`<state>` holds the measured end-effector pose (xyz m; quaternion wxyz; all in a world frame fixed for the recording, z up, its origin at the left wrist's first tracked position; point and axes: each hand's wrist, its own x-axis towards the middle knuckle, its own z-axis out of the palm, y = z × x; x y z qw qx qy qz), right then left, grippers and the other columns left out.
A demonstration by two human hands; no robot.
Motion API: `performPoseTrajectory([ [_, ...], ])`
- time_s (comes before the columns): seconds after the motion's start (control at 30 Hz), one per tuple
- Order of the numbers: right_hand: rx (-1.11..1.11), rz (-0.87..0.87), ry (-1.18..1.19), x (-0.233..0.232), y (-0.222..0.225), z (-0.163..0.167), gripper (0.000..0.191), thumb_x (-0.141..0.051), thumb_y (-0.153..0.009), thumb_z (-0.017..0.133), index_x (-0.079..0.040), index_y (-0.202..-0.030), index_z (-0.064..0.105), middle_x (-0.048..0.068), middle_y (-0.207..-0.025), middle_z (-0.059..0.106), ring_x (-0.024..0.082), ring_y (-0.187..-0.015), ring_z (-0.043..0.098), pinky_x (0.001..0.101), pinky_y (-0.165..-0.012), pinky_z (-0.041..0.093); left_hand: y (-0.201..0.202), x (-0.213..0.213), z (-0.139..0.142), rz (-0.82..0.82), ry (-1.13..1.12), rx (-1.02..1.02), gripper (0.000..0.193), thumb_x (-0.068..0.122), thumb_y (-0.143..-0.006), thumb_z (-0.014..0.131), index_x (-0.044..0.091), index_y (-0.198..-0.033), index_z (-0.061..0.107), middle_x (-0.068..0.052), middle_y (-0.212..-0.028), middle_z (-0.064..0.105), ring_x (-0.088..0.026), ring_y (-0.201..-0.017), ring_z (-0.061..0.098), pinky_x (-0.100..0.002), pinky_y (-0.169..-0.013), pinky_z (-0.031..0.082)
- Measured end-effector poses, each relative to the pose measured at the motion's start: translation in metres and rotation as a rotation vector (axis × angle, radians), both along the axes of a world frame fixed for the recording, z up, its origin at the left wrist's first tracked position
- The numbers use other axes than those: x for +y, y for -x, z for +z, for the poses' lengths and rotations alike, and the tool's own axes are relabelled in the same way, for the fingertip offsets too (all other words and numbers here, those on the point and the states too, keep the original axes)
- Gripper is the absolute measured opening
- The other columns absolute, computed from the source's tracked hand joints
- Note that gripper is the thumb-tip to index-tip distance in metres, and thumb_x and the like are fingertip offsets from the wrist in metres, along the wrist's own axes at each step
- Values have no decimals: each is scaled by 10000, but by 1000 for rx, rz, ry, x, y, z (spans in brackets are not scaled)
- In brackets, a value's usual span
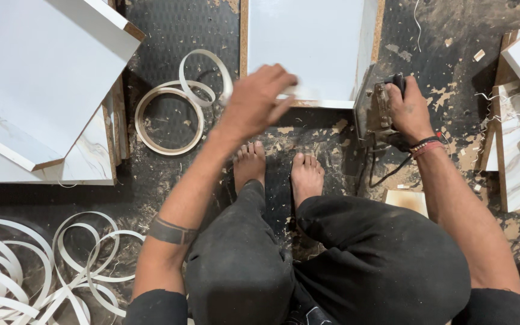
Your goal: The person sits on the workshop floor and applies white edge banding tape to the front edges of a white drawer box. They press the tape onto an edge with a hand-held iron, run the iron along the edge to bond it, then press and align the banding by hand and move to the next edge of the box.
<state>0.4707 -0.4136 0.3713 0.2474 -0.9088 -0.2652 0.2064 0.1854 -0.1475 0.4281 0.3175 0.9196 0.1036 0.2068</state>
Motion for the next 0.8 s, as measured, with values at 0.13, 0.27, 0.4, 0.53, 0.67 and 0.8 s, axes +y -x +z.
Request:
performPoseTrajectory([
  [0.13, -55, 67, -66, 10, 7, -4, 361, -363, -1104, 582, -25, -1221, 533, 269, -982, 667, 447, -910, 663, 500, -781, 497, 34, 35, -32, 118, -164, 295, 200, 196, -842, 781, 105, -1007, 713, -59, -996, 668, -250, -923, 645, -400, -792, 502],
  [0.27, -24, 92, -57, 35, 31, -8, 369, -370, -1094, 585, -23, -1209, 535, 274, -980, 672, 463, -921, 663, 508, -782, 493, 62, 41, -76, 200, -181, 302, 209, 215, -860, 788, 148, -1049, 729, -43, -979, 644, -261, -947, 614, -435, -774, 423],
  [0.4, 67, 134, -98, 77, 72, -10, 393, -388, -1070, 580, -14, -1171, 515, 263, -936, 661, 411, -862, 668, 494, -756, 501, 71, 44, -103, 233, -176, 218, 215, 216, -872, 785, 167, -1072, 721, -31, -1003, 642, -255, -988, 602, -431, -829, 408],
  [0.53, 187, 194, -151, 126, 114, -13, 416, -402, -1071, 582, -1, -1117, 485, 238, -881, 656, 346, -811, 661, 468, -743, 511, 73, 46, -109, 257, -190, 198, 243, 227, -858, 788, 158, -1079, 713, -37, -1008, 640, -265, -997, 602, -448, -845, 406],
  [0.67, 263, 256, -195, 167, 148, -19, 404, -396, -1052, 568, -8, -1099, 465, 234, -838, 666, 370, -778, 683, 466, -699, 523, 75, 48, -108, 291, -36, 228, 250, 257, -863, 785, 162, -1085, 723, -41, -976, 661, -271, -992, 612, -461, -864, 402],
  [0.8, 191, 336, -177, 192, 169, -21, 408, -394, -1067, 574, -7, -1112, 454, 271, -850, 663, 452, -805, 669, 504, -699, 499, 75, 60, -110, 349, 144, 279, 187, 285, -889, 744, 159, -1027, 760, -34, -959, 721, -277, -981, 630, -466, -876, 398],
])
